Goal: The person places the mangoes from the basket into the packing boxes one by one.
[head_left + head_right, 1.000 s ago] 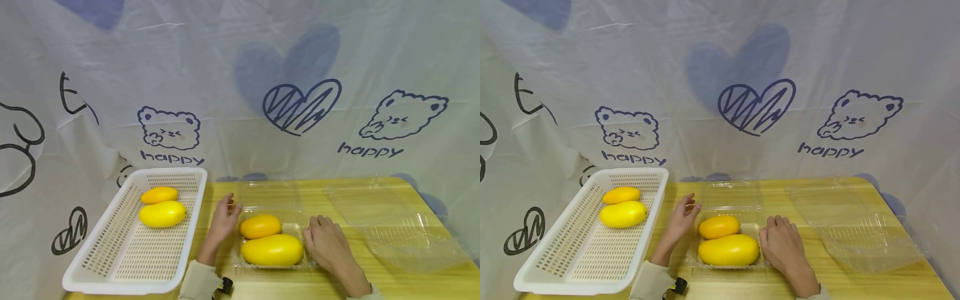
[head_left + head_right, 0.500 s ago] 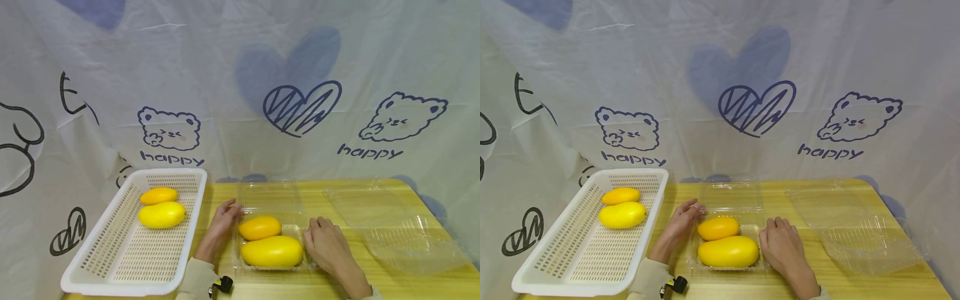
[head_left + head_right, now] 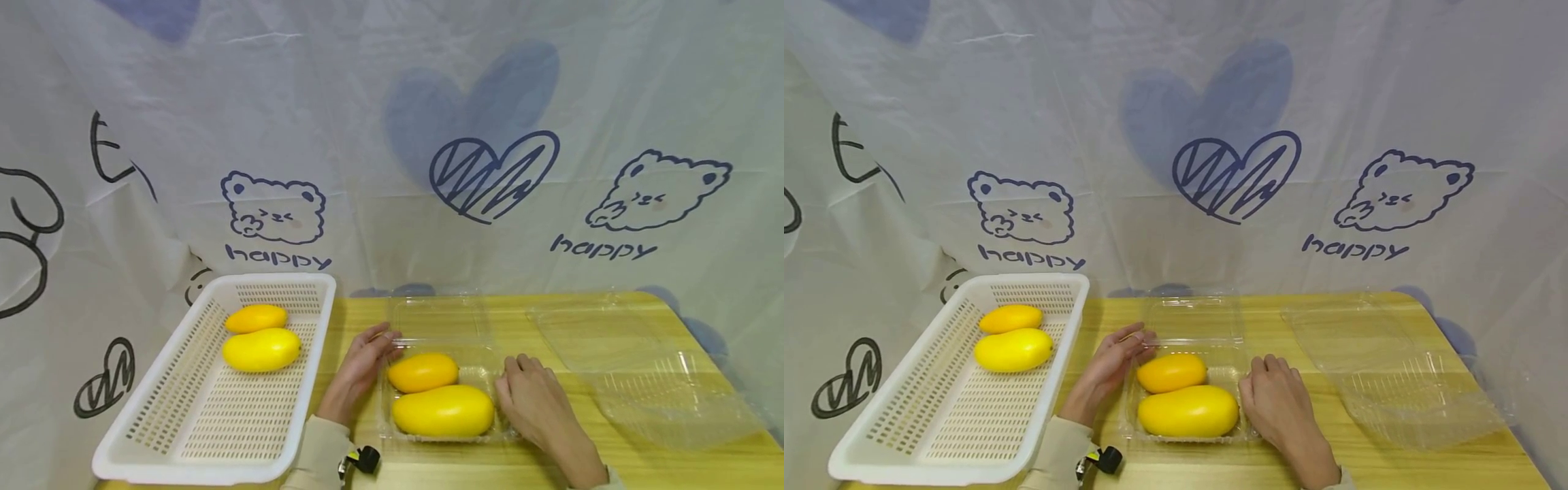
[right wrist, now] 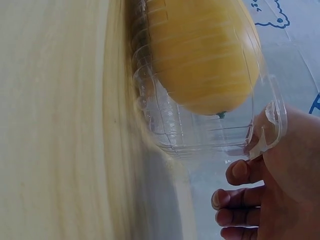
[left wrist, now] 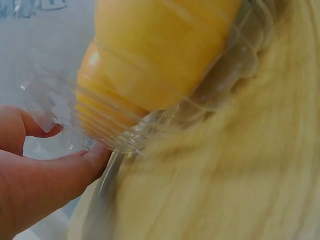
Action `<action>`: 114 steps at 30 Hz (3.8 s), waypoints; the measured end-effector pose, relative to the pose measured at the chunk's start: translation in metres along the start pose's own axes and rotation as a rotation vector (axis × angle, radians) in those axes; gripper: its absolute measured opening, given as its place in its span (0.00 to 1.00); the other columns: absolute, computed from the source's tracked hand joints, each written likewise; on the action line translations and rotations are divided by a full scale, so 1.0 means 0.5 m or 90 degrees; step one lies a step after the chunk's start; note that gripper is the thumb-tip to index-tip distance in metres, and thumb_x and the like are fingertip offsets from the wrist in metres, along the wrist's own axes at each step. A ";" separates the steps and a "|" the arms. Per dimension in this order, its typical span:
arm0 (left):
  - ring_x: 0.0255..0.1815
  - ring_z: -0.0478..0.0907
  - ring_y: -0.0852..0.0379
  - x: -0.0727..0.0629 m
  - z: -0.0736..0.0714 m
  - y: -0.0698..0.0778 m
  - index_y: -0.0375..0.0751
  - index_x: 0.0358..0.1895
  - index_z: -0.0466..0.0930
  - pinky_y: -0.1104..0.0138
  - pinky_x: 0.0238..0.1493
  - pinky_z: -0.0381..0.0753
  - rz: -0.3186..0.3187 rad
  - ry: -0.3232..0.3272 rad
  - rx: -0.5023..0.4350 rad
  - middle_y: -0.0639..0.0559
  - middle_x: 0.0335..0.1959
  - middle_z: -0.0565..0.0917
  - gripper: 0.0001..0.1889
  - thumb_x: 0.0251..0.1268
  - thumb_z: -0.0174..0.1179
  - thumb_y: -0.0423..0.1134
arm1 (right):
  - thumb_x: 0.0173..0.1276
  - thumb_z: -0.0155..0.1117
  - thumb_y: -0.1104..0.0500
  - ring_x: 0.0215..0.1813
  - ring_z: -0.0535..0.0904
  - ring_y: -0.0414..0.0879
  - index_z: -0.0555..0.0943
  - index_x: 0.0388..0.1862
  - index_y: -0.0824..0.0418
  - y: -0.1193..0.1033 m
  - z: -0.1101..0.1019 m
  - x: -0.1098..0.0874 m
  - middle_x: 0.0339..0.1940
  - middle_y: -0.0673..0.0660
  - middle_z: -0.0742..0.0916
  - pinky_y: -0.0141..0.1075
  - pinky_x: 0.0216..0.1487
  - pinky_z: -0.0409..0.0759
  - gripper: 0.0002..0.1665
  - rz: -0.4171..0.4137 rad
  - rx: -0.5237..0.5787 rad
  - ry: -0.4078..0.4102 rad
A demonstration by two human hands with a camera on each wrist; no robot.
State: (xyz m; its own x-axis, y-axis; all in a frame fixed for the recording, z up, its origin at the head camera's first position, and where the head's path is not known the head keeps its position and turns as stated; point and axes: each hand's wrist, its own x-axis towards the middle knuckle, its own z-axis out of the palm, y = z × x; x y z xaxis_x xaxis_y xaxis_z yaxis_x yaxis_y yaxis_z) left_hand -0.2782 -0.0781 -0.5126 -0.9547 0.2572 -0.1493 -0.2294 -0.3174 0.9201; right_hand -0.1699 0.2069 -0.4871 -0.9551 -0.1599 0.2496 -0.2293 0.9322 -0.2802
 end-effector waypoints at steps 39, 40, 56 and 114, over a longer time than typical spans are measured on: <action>0.61 0.77 0.32 -0.004 0.032 0.036 0.29 0.70 0.65 0.57 0.60 0.81 0.141 0.012 0.044 0.23 0.61 0.75 0.25 0.71 0.51 0.18 | 0.77 0.48 0.62 0.29 0.64 0.47 0.67 0.23 0.54 0.012 -0.001 0.007 0.22 0.51 0.69 0.42 0.36 0.67 0.18 0.019 0.050 -0.022; 0.61 0.77 0.32 -0.005 0.035 0.038 0.29 0.69 0.66 0.58 0.59 0.81 0.153 0.019 0.053 0.23 0.60 0.76 0.24 0.71 0.51 0.18 | 0.77 0.49 0.62 0.29 0.64 0.47 0.67 0.23 0.54 0.012 0.000 0.009 0.22 0.51 0.69 0.42 0.36 0.67 0.18 0.018 0.051 -0.019; 0.69 0.72 0.38 -0.012 0.064 0.066 0.27 0.66 0.71 0.52 0.72 0.69 0.251 0.084 0.159 0.30 0.66 0.76 0.17 0.79 0.50 0.27 | 0.75 0.49 0.64 0.28 0.65 0.48 0.66 0.23 0.56 0.023 0.012 0.059 0.21 0.52 0.68 0.42 0.34 0.66 0.17 -0.008 0.057 0.020; 0.68 0.66 0.27 -0.090 0.029 0.055 0.39 0.77 0.64 0.38 0.62 0.74 0.229 -0.072 0.528 0.31 0.75 0.63 0.46 0.50 0.69 0.18 | 0.87 0.41 0.56 0.37 0.78 0.53 0.63 0.74 0.72 0.059 -0.010 0.073 0.38 0.62 0.82 0.40 0.33 0.80 0.26 0.169 0.571 -0.095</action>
State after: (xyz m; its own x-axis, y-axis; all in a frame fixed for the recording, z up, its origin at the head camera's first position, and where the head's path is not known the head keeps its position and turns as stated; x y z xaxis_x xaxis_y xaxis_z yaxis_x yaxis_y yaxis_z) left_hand -0.2390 -0.0850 -0.4755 -0.9081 0.3712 0.1937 0.3304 0.3511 0.8761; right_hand -0.2105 0.2300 -0.4818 -0.9967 -0.0766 -0.0285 -0.0006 0.3562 -0.9344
